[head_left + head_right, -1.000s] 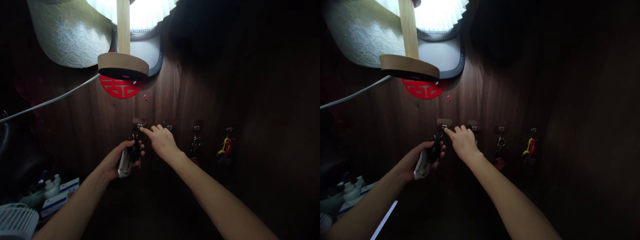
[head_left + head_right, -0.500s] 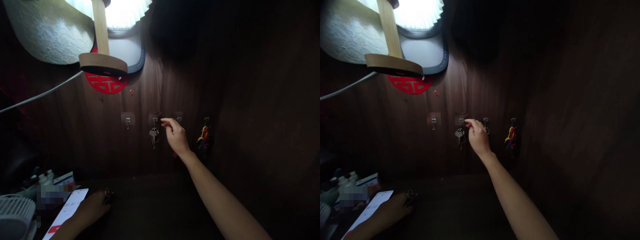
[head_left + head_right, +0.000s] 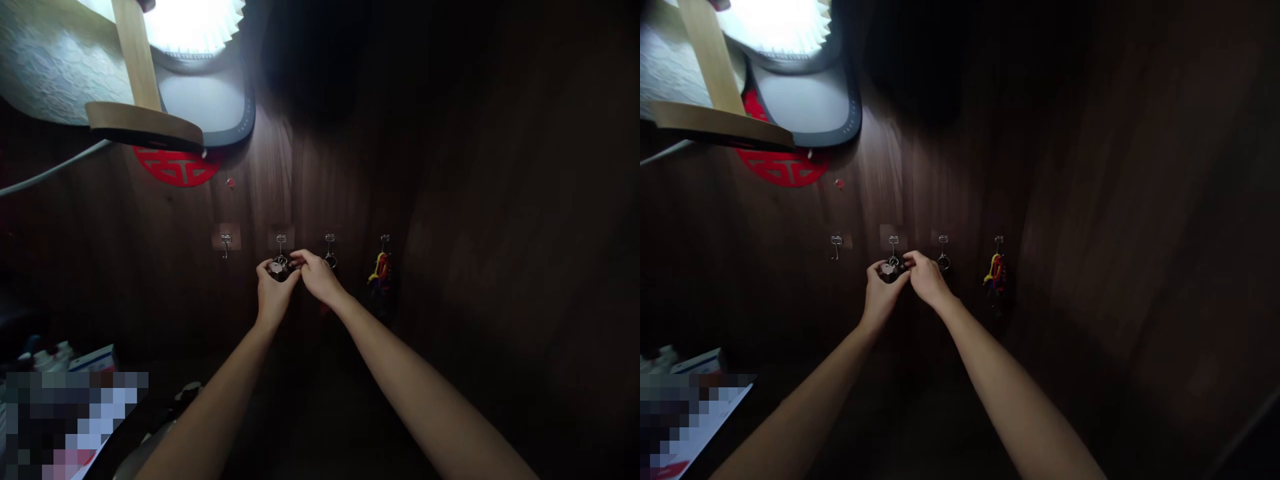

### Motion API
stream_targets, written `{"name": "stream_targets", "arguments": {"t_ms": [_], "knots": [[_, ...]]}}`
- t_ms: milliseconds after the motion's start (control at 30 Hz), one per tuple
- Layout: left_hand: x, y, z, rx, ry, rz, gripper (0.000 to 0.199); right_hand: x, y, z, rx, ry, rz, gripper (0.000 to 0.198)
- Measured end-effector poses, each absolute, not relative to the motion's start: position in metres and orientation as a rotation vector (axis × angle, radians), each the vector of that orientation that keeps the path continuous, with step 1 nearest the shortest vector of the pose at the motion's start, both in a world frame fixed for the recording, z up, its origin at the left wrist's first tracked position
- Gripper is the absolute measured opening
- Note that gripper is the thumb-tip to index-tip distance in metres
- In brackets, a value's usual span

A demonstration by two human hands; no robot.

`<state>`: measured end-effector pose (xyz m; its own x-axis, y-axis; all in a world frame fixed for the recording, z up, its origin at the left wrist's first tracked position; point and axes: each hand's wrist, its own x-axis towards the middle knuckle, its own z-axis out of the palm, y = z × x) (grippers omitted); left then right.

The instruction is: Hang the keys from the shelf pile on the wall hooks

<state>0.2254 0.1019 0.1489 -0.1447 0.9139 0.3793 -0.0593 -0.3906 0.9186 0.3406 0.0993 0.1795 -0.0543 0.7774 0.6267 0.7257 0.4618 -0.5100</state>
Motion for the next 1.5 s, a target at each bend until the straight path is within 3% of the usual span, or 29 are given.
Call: {"name": "stream_targets", "arguments": {"t_ms": [200,400,533,767,1000,1133,1333,1500], "knots": [[0.230,0.104,0.151,1.202,0.837,1.455,0.034,0.351,0.094,0.187,-1.269,-1.911,0.168,0.048],[0.225,0.100,0.159,1.076,0.681,1.366,0.018,0.353,0.086,0.210,-1.308,-2.178,-0.469,0.054],[0.227,0.101,0.162,1.004,0.613,1.277,0.008,0.353,0.091,0.214,-1.342,-2.212,-0.580,0.052],[0.205,0.096,0.183,0.986,0.675,1.106,0.012,0.355,0.090,0.229,-1.443,-2.213,-0.492,0.052],[0.194,0.094,0.175,1.040,0.721,1.186,0.023,0.350,0.090,0.232,-1.455,-2.212,-0.517,0.058],[0.197,0.086,0.181,0.975,0.639,1.080,0.013,0.349,0.085,0.231,-1.493,-2.251,-0.595,0.056],[0.196,0.086,0.202,0.886,0.599,1.091,0.016,0.347,0.078,0.233,-1.527,-2.266,-0.595,0.047],[0.184,0.080,0.204,1.014,0.608,1.204,0.012,0.349,0.078,0.233,-1.541,-2.256,-0.552,0.058]]}}
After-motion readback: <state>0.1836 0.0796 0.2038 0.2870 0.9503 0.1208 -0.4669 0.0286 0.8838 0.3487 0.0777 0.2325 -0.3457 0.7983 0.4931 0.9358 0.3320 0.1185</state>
